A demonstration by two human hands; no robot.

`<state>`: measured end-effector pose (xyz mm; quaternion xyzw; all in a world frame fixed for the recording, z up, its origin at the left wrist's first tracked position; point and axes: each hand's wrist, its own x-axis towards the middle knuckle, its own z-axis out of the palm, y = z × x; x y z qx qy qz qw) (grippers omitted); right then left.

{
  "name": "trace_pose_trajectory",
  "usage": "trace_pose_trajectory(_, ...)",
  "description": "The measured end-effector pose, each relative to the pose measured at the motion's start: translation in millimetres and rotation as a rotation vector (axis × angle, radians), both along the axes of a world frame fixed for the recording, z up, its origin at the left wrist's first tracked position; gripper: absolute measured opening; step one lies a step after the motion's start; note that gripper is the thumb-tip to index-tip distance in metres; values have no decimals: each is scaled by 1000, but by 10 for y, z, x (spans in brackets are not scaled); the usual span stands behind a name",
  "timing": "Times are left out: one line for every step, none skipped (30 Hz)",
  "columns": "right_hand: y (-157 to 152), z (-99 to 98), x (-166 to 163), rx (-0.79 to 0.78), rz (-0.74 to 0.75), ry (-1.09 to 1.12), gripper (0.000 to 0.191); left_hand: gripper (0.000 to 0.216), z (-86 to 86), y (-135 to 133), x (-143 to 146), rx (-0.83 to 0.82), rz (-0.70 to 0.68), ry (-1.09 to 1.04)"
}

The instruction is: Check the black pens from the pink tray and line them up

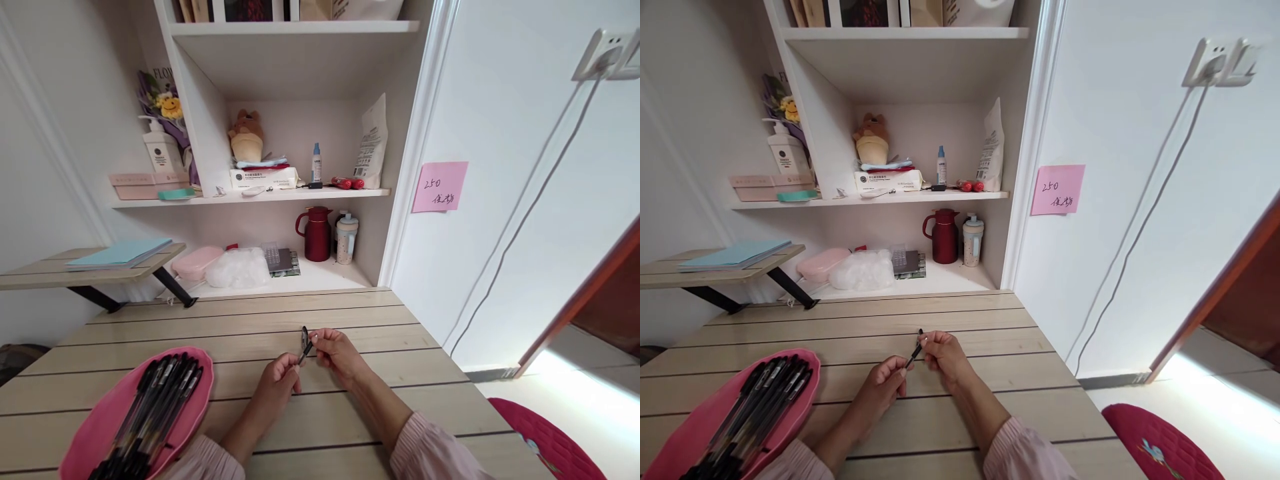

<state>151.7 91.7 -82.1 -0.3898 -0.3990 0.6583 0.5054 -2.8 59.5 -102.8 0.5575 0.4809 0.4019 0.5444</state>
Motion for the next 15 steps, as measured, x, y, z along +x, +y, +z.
trace_pose_trajectory(-3, -4, -6, -4, -15, -8, 36, 27, 6, -4, 1, 0, -2, 3)
trace_pose_trajectory(-5, -8, -12, -13, -39, -29, 35, 27, 12, -7, 2, 0, -4, 6)
trace_pose_trajectory(-6, -11, -16, -26, -65, -55, 36, 27, 18, -10, 3, -1, -6, 8)
trace_pose_trajectory(-5, -12, -17, -36, -82, -73, 36, 27, 24, -12, 3, -2, -7, 10)
trace_pose_trajectory(-4, -12, -15, -41, -83, -78, 37, 27, 28, -13, 3, -3, -7, 12)
trace_pose_trajectory(-1, -12, -10, -41, -65, -66, 36, 27, 32, -14, 2, -3, -6, 14)
trace_pose_trajectory(3, -14, -3, -36, -34, -42, 35, 27, 34, -15, 1, -3, -5, 15)
trace_pose_trajectory(7, -18, 4, -29, -4, -13, 35, 27, 35, -16, 0, -3, -4, 15)
trace_pose_trajectory(12, -26, 9, -23, 15, 11, 35, 27, 37, -18, -1, -3, -3, 15)
trace_pose_trajectory(16, -36, 11, -22, 14, 21, 35, 27, 38, -20, -2, -2, -2, 14)
trace_pose_trajectory(18, -47, 11, -25, -7, 19, 34, 27, 40, -23, -3, -2, -2, 13)
trace_pose_trajectory(20, -56, 10, -29, -36, 9, 34, 28, 42, -26, -3, -1, -1, 11)
trace_pose_trajectory(19, -60, 9, -35, -54, -1, 35, 28, 44, -28, -3, 0, 0, 9)
trace_pose_trajectory(17, -59, 8, -38, -52, -4, 35, 29, 45, -30, -3, 2, 1, 7)
trace_pose_trajectory(14, -52, 10, -37, -31, 4, 34, 30, 45, -30, -3, 3, 1, 6)
